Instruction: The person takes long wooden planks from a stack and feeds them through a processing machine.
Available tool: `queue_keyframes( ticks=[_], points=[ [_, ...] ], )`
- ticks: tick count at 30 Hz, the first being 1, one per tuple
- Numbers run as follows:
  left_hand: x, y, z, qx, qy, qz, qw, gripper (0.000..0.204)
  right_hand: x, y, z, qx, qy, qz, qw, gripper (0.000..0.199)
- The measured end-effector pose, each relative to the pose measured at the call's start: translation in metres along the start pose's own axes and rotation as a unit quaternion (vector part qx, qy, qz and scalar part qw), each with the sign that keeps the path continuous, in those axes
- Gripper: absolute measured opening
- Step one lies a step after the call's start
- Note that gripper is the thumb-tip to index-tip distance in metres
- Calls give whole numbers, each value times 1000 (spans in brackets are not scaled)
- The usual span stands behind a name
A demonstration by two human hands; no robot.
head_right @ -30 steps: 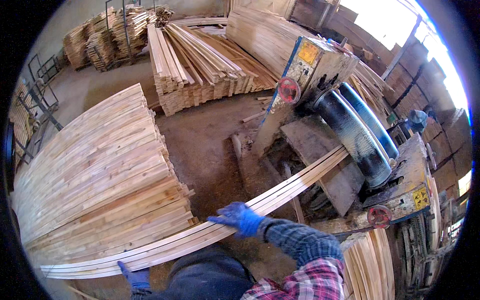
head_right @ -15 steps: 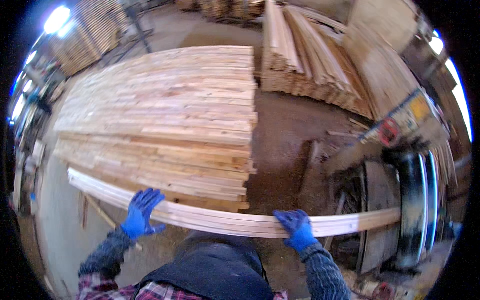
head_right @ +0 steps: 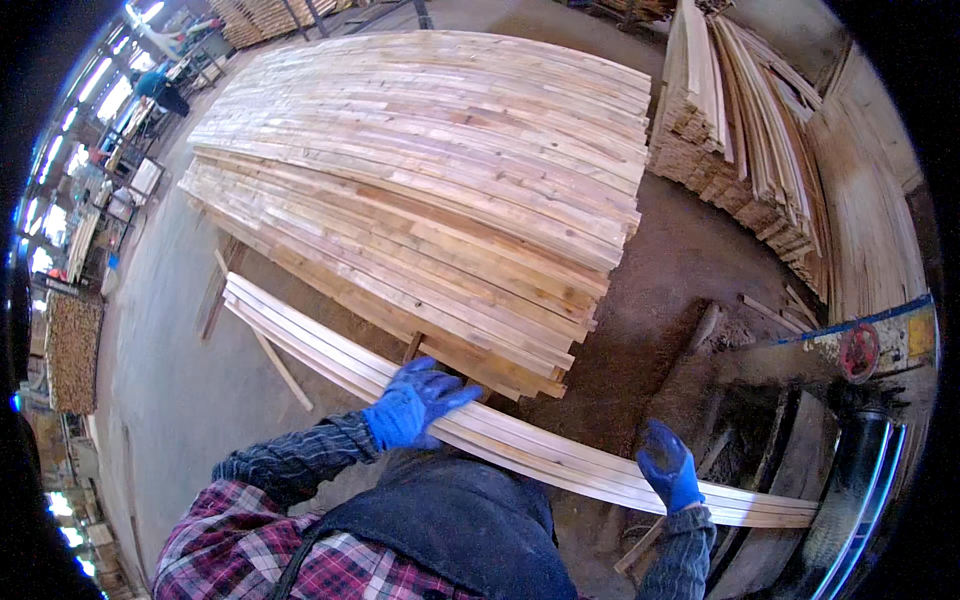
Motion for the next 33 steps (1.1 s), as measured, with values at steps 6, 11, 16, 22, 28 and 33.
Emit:
queue_keyframes(
  ticks=[6,11,16,22,28,33],
  points=[
    [-38,-85,52,-22,-30,-61,997,115,54,-11,-41,-15,-85,99,991,56],
    [-66,-196,119,-111,-10,-136,984,106,89,-18,-61,3,-115,131,985,57],
    [-33,-148,89,-8,44,-96,994,90,140,-9,-82,46,-171,49,983,53],
    [-42,-97,53,67,31,93,993,65,194,31,-119,52,-198,40,978,49],
    [81,-232,17,-196,6,657,728,58,249,92,-150,235,-137,-4,962,41],
    [234,-391,68,-596,70,639,481,84,296,174,-158,459,-56,-48,885,39]
  ],
)
Point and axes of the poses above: each hand's wrist, its own z-axis away from the middle knuckle, its own x-axis out of the palm, y = z × x, the point moved 8 cm from there along -z, towards the middle knuckle, and after that the axes turned 6 degrees about y, right-handed, at the moved point
